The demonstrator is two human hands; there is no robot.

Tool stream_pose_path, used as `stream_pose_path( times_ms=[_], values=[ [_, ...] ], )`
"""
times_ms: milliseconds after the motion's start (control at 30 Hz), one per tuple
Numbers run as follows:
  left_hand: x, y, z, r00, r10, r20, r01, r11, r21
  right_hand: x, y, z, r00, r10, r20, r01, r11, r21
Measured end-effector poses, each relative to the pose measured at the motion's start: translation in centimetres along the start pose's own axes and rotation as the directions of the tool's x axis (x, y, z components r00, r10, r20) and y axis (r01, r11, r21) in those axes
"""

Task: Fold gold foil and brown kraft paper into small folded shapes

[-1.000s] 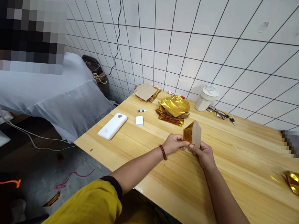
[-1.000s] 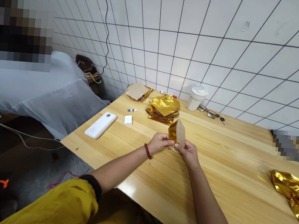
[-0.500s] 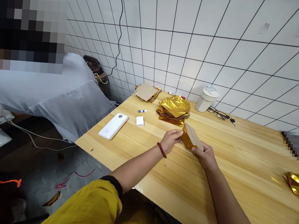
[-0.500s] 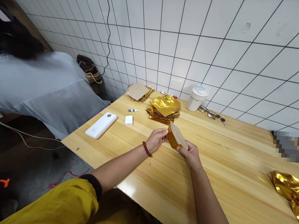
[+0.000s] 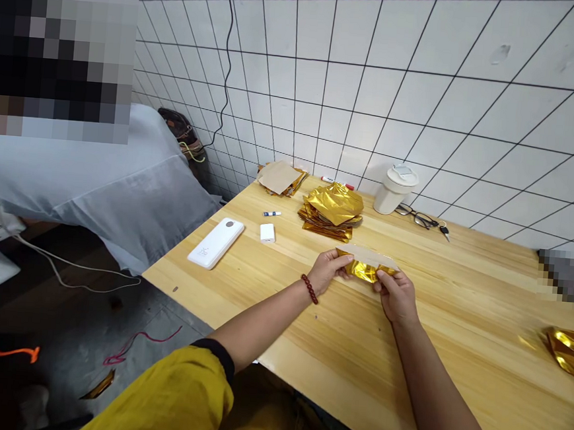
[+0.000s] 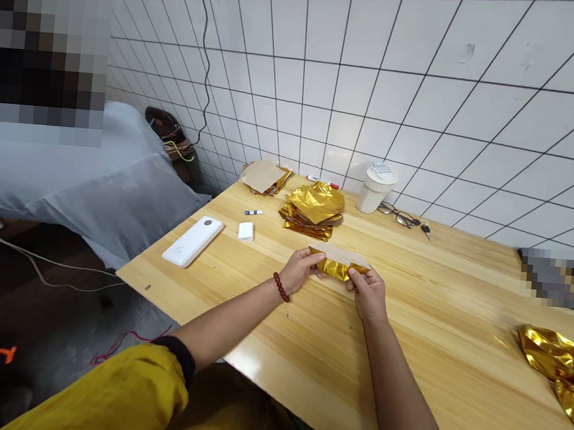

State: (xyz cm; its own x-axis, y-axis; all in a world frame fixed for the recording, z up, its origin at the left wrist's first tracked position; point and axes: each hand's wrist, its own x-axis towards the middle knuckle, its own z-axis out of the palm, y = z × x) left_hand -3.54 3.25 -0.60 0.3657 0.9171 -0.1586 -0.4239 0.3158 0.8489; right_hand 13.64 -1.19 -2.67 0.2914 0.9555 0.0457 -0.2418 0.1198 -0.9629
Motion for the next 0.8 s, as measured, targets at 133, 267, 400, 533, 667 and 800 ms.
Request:
stream_pose_path(
  times_ms=[133,267,400,533,667,800],
  values=[
    [0.2,-0.3,0.0,0.997,0.036,-0.061,-0.037,0.999,-0.013,-0.2,-0.3,0.3,1.0,0.023,0.021,-0.023,1.0,0.01],
    [0.4,-0.5,-0.1,0.995,0.055,-0.081,-0.055,0.998,-0.006,-0.2,-0.5,0.3,0.999,0.022,0.032,-0.022,0.999,0.023],
    [0.2,-0.3,0.0,0.994,0.062,-0.092,-0.064,0.998,-0.016,-0.1,-0.3,0.1,0.999,0.028,0.031,-0.029,0.999,0.042],
    [-0.1,0.2,0.1,0.995,0.057,-0.08,-0.059,0.998,-0.023,-0.1,-0.5,0.0,0.999,0.051,0.017,-0.053,0.994,0.093],
    [-0.2,0.5,0.2,0.996,0.026,-0.087,-0.031,0.998,-0.058,-0.1,-0.8,0.2,0.998,0.064,0.029,-0.067,0.991,0.113],
    [-0.1,0.5,0.1,0.996,0.0,-0.093,-0.006,0.998,-0.059,-0.1,-0.9,0.4,0.997,0.077,0.002,-0.077,0.991,0.113]
  ],
)
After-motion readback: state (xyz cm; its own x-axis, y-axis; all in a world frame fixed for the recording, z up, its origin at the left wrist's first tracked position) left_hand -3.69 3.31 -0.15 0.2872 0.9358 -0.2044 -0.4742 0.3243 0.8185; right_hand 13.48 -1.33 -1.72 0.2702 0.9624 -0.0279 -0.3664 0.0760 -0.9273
